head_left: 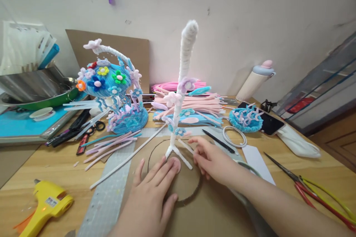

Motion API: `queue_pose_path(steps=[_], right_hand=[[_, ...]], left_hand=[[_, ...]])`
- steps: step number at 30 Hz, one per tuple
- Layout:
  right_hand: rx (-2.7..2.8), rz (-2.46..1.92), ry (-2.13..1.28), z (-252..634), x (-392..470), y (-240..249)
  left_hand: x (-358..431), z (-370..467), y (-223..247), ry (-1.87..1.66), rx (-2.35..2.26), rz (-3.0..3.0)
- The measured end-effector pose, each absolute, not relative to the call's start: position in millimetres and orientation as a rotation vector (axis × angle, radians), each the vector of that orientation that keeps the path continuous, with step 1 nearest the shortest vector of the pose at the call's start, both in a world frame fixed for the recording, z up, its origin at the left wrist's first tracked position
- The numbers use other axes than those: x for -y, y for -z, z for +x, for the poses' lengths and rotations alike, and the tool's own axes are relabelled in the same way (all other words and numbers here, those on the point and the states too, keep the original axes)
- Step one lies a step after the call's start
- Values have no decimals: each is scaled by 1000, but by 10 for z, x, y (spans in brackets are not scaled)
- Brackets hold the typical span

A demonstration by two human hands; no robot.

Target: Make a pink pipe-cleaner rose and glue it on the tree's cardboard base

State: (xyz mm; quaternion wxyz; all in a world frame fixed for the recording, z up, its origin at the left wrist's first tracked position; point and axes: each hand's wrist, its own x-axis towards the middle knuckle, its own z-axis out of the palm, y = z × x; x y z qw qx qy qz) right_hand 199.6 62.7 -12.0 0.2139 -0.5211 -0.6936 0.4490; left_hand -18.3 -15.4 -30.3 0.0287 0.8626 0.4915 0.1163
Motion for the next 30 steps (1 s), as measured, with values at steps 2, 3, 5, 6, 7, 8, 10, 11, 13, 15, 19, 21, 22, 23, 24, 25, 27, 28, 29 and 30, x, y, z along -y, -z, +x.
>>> queue_pose_path(steps=[2, 3, 5, 6, 7, 8, 10, 11, 13, 15, 19, 21, 22, 23, 24, 25, 27, 28, 29, 30], right_hand=[[1684, -1477, -1599, 1978, -440, 124], [1590, -1477, -1706, 1970, -340, 127], [1412, -1446, -1820, 1945, -133, 151], [1326, -1403, -1871, 1925, -32, 175], [1247, -1367, -1906, 1898, 63, 206], [1189, -1342, -1941, 1863, 147, 244], [1132, -1324, -1954, 1773, 277, 328], [1109, -1318, -1944, 1723, 318, 367], [1041, -1304, -1915, 1628, 360, 424], [957, -1293, -1896, 1557, 365, 443], [798, -1318, -1880, 1483, 367, 385], [702, -1347, -1873, 1452, 395, 336], [659, -1357, -1860, 1433, 415, 312], [621, -1364, -1842, 1412, 438, 290], [588, -1371, -1824, 1389, 461, 271], [561, -1376, -1805, 1364, 483, 256], [510, -1397, -1781, 1316, 521, 235], [481, -1404, -1780, 1293, 536, 230], [450, -1406, -1786, 1274, 550, 227], [418, -1402, -1799, 1258, 561, 225]], left_hand=[[149, -194, 297, -362, -1511, 2663], [146, -198, 291, -367, -1507, 2661], [140, -200, 274, -375, -1498, 2642], [137, -197, 265, -375, -1495, 2626], [134, -191, 257, -379, -1498, 2607], [131, -184, 250, -386, -1505, 2589], [124, -170, 241, -397, -1520, 2566], [120, -166, 240, -398, -1526, 2559], [110, -165, 245, -392, -1530, 2546], [100, -170, 254, -386, -1528, 2528], [95, -173, 249, -384, -1514, 2502], [104, -166, 232, -385, -1512, 2490], [111, -163, 224, -390, -1512, 2485], [118, -160, 217, -398, -1511, 2483], [123, -160, 214, -407, -1508, 2482], [128, -162, 214, -418, -1505, 2481], [132, -172, 224, -445, -1497, 2480], [133, -179, 232, -455, -1494, 2481], [132, -186, 242, -462, -1492, 2486], [131, -192, 251, -470, -1489, 2496]])
